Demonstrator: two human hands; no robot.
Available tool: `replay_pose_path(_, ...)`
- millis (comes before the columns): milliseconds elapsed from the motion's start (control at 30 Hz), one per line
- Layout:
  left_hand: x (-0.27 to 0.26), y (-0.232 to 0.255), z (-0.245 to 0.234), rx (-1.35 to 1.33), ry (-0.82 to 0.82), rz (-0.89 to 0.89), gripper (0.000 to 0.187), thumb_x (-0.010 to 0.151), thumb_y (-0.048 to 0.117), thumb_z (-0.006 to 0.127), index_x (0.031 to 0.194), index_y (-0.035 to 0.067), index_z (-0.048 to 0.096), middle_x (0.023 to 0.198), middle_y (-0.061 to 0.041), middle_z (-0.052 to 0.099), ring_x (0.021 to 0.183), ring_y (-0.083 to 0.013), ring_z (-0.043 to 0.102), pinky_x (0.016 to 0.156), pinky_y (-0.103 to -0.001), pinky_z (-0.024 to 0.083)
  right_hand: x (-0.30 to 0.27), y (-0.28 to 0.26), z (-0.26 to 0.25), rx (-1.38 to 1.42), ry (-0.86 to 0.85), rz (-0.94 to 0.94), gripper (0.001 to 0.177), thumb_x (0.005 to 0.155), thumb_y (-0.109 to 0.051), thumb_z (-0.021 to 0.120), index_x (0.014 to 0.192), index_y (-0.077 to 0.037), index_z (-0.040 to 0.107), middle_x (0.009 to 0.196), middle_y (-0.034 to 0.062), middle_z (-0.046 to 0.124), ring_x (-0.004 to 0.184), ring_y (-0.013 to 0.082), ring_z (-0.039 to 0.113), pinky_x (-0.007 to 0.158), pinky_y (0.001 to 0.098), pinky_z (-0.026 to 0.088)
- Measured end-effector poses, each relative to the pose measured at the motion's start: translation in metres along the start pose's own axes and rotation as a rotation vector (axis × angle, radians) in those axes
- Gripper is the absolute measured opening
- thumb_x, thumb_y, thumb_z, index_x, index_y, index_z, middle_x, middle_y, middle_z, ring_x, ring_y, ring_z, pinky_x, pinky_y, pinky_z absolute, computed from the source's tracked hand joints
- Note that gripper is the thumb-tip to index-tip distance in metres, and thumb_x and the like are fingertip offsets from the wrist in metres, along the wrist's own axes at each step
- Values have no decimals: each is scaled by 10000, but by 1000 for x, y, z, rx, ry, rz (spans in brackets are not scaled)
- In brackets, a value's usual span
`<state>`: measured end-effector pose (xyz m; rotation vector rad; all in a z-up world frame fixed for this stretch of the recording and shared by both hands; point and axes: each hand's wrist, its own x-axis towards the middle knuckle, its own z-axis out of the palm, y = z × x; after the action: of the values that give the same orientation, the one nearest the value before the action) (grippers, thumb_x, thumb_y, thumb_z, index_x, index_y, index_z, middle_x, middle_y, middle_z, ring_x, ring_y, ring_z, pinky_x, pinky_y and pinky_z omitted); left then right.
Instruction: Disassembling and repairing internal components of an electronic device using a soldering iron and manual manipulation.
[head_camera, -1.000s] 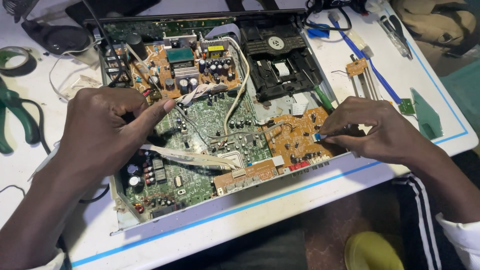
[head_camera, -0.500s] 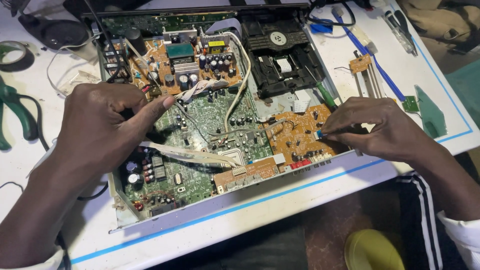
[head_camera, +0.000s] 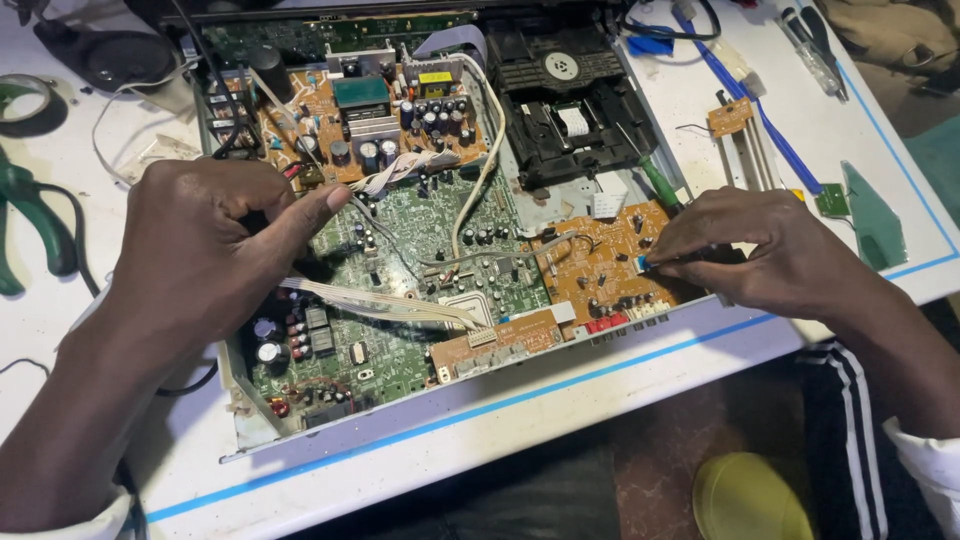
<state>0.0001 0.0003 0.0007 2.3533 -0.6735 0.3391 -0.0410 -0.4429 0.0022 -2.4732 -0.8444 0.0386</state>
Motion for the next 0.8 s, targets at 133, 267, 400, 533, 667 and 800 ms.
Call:
replay_pose_path(133, 0, -2, 1, 12, -6, -15, 700, 1092, 259, 745, 520, 101, 375, 491, -17, 330, 494, -126, 281, 547, -356, 222, 1, 0, 0, 0, 4, -30, 237, 751, -118, 847, 983, -117, 800, 974, 48, 814, 900, 172, 783, 815, 291, 654)
replay_pose_path(267, -1, -1, 0, 4, -1, -2, 709, 1091, 249, 737, 531, 113, 324, 496, -9, 283, 504, -126, 251, 554, -355, 214, 1, 2, -1, -34, -18, -12, 212, 765, -128, 834, 975, -136, 803, 980, 38, 820, 886, 150, 792, 792, 269, 664)
replay_pose_path(400, -1, -2, 1, 1, 2, -9, 690, 1093, 254, 749, 532, 106, 375, 503, -14, 311, 508, -124, 269, 551, -360, 219, 2, 3, -3, -47, -41, -30, 228, 750, -116, 840, 974, -141, 808, 1004, 34, 821, 917, 151, 790, 804, 278, 664)
replay_pose_path(533, -1, -2, 1, 0, 5, 1, 698, 1095, 245, 750, 528, 100, 369, 501, -16, 324, 508, -122, 281, 547, -358, 225, 6, -2, -4, -54, -50, -77, 218, 753, -99, 832, 968, -111, 800, 1000, 55, 813, 907, 163, 787, 792, 282, 661)
replay_pose_path(667, -1, -4, 2, 15, 8, 10, 699, 1091, 266, 743, 546, 106, 336, 511, -18, 290, 524, -131, 260, 557, -368, 213, 6, -1, -5, -104, -70, -76, 252, 734, -109, 858, 979, -134, 806, 1012, 32, 803, 916, 153, 775, 780, 277, 651)
replay_pose_path(800, -1, -4, 2, 19, 2, -9, 706, 1091, 276, 743, 543, 109, 331, 513, -14, 295, 531, -128, 262, 556, -367, 214, 3, 9, -7, -182, -156, -1, 278, 753, -71, 754, 1007, -165, 816, 1050, 26, 805, 945, 165, 763, 805, 314, 637)
